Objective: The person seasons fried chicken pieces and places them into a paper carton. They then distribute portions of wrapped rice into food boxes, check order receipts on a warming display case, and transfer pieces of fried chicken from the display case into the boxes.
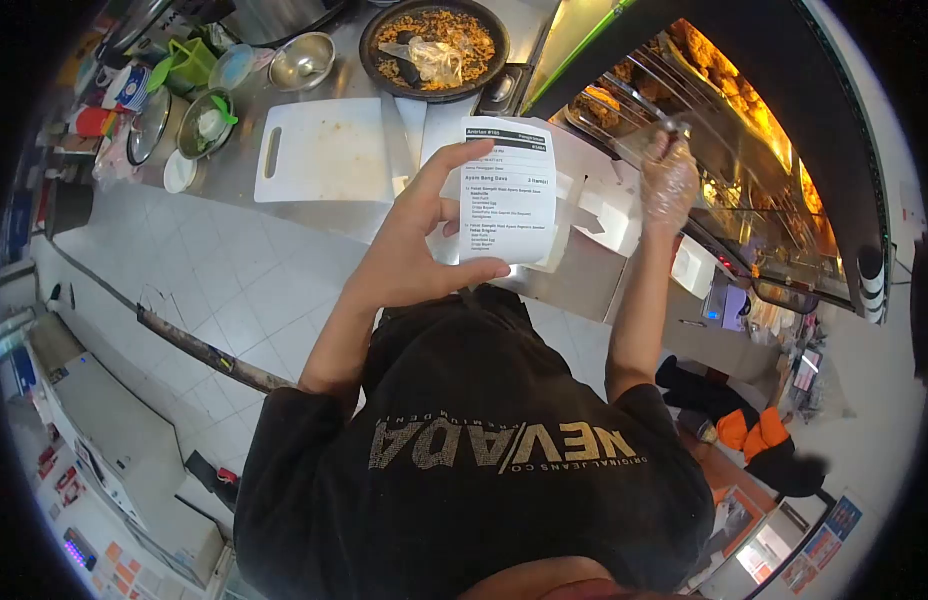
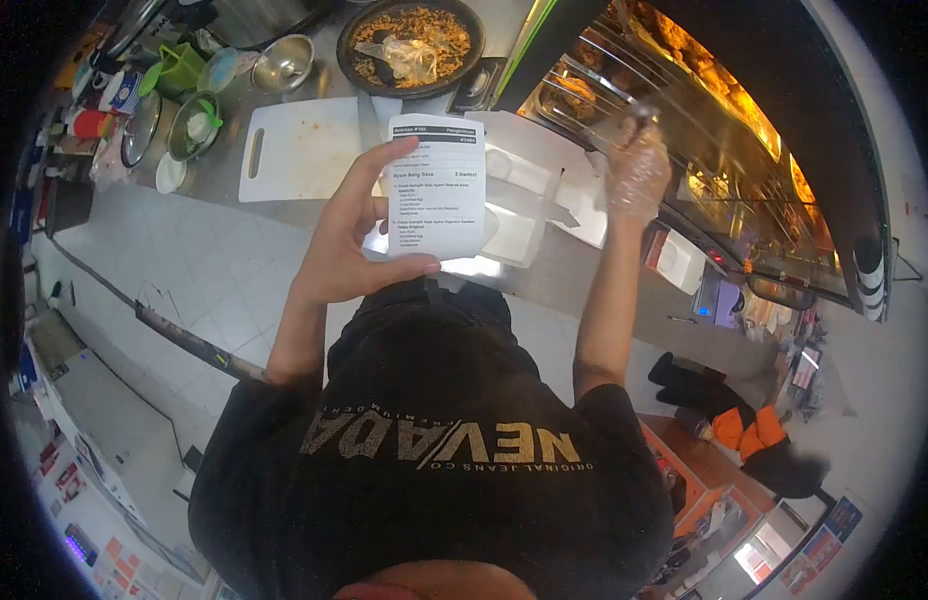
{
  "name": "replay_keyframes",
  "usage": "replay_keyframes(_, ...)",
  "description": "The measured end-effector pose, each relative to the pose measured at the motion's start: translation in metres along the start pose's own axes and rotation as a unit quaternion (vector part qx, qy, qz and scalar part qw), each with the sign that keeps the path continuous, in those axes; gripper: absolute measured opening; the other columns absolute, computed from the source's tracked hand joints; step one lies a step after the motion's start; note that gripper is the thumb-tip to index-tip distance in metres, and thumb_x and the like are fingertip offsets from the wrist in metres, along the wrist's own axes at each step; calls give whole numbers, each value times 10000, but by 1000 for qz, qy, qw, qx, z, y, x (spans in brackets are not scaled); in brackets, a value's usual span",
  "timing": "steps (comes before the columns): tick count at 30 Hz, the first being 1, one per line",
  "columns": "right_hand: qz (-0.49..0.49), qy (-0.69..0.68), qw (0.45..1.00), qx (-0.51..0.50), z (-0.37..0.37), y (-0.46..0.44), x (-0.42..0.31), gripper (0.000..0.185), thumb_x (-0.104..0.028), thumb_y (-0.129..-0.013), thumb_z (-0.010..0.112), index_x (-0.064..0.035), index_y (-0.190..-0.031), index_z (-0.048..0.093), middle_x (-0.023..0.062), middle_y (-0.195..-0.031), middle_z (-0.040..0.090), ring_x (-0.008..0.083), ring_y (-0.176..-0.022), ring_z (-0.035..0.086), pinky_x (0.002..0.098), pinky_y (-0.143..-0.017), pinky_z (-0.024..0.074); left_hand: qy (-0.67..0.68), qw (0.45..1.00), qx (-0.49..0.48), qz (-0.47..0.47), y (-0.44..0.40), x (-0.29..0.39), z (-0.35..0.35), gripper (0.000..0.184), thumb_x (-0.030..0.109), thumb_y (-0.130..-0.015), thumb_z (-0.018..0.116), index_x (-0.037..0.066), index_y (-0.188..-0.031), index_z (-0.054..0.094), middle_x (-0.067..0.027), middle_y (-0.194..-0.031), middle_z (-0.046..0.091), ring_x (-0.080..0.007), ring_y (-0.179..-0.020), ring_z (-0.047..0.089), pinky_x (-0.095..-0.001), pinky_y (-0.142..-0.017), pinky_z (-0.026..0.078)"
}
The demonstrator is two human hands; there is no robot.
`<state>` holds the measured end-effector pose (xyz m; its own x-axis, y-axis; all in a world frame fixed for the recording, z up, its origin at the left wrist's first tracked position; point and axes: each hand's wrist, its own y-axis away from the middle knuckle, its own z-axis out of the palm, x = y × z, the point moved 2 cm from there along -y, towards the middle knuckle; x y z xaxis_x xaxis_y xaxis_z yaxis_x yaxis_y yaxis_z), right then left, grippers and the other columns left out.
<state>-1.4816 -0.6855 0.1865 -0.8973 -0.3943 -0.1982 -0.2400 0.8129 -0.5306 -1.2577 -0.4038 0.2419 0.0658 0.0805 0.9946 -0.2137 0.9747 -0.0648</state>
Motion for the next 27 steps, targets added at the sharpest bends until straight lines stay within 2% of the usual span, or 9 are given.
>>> replay_keyframes(7,138,32,990,-17,-30,5,114,381,-376,-972,556,-17,-912,665,253,-856,685,461,-825,659,526,-701,503,26,998,-50,-25,-17,-13,16,984,35,-668,864,94,-1500,342,-59,-1307,591,-77,-878,640,-234,-714,396)
replay_keyframes(8,136,76,987,-44,-29,1,134,353,-329,-965,564,2,-905,671,258,-852,687,445,-846,668,522,-720,513,34,998,-50,-20,-20,-13,21,986,32,-670,863,95,-1502,338,-58,-1293,602,-77,-876,641,-234,-715,397)
replay_keyframes(11,76,153,985,-6,-35,0,169,368,-340,-970,565,-2,-870,671,248,-840,682,444,-846,662,514,-715,508,39,998,-50,-3,-29,-16,35,993,25,-677,860,98,-1510,325,-61,-1263,629,-78,-880,644,-236,-720,402)
replay_keyframes(13,103,148,983,-21,-45,0,181,384,-349,-972,565,-1,-844,666,243,-835,679,442,-841,657,509,-717,506,13,999,-53,4,-34,-21,39,1000,23,-685,858,102,-1518,311,-71,-1257,636,-79,-892,649,-238,-721,407)
replay_keyframes(16,87,128,988,-12,-47,2,205,432,-392,-967,572,2,-816,664,250,-825,674,451,-831,652,510,-714,503,10,997,-83,5,-38,-18,46,1016,-38,-688,866,39,-1512,277,-168,-1417,489,-249,-1122,659,-343,-905,578)
replay_keyframes(17,72,121,990,-3,-48,1,213,452,-411,-964,576,4,-808,665,255,-821,673,456,-827,650,512,-712,501,21,997,-79,13,-39,-18,48,1013,-41,-690,864,40,-1512,276,-169,-1416,491,-249,-1124,659,-340,-899,580)
replay_keyframes(22,117,128,985,-14,-51,1,226,490,-452,-954,582,4,-803,677,259,-838,674,452,-827,655,513,-710,501,60,996,-58,24,-37,-20,51,1004,-51,-695,856,34,-1510,275,-176,-1413,497,-253,-1131,659,-332,-888,581)
replay_keyframes(25,117,146,982,-39,-58,1,216,516,-478,-953,579,2,-794,682,263,-838,675,455,-824,656,517,-707,498,49,998,-44,11,-36,-23,50,1000,-17,-715,843,80,-1530,272,-118,-1298,628,-167,-1057,681,-289,-853,485)
replay_keyframes(27,111,157,979,-66,-68,-1,197,509,-470,-952,589,8,-803,681,259,-834,677,443,-803,655,508,-705,497,32,999,-40,13,-35,-24,48,999,-31,-714,840,78,-1529,272,-123,-1308,621,-176,-1060,683,-290,-872,486)
